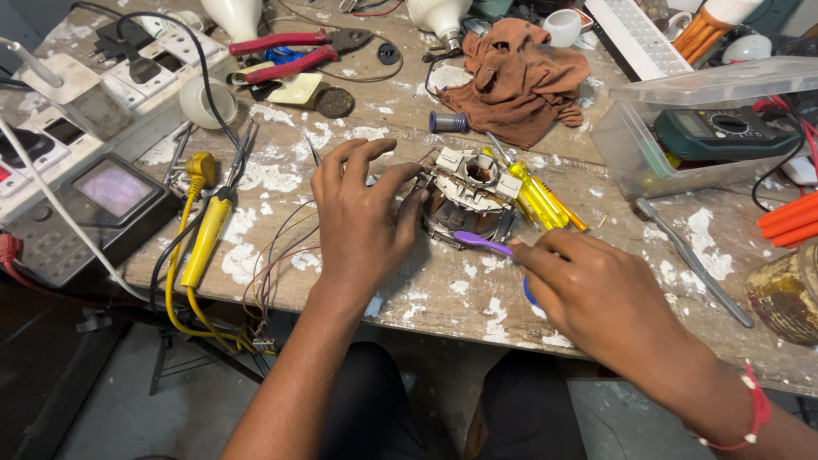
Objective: The person disassembles a maroon hanging lamp on a cluttered workbench, separating its shade and base and pulling out the wiring. They then work on a small motor-like component, using a purple-handled tool on it, and finally pick up a multimeter and turn its dial to test the part.
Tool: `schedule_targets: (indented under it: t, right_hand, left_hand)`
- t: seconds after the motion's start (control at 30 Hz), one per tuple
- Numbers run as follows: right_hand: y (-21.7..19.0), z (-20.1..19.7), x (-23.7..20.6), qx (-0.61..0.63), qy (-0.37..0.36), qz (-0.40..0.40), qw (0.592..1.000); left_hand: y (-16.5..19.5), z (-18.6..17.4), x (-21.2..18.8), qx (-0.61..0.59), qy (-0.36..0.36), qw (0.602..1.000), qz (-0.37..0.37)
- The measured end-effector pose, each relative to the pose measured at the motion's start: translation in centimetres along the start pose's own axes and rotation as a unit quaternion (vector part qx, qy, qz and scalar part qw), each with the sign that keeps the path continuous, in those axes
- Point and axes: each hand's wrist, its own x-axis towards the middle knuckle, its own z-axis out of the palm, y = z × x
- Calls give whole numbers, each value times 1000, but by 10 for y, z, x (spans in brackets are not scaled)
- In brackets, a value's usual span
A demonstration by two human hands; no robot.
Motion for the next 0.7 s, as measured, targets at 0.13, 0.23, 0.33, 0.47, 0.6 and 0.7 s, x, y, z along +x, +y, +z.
schedule_targets:
  t: [0.13, 0.23, 0.33, 0.47, 0.6, 0.7]
  right_hand:
    - [-3, 3, 1, -18, 28, -20, 999]
    - [-12, 13, 11, -14, 52, -51, 997]
    - [-17, 21, 18, -4, 71, -56, 996]
    - [-10, 18, 11, 2, 65, -57, 996]
    - [4, 4, -3, 1, 20, -15, 1000]
    - [10, -7, -11, -10, -5, 27, 1000]
  left_hand:
    - [0, -1, -1, -3, 2, 1000, -1]
    - [1, -1, 0, -2, 7, 1000, -5]
    - [3, -1, 1, -2, 10, 1000, -7]
    - [3, 0, 0, -4, 5, 1000, -10]
    - [1, 0, -1, -4, 2, 1000, -13]
    - [1, 1, 0, -2, -1, 1000, -11]
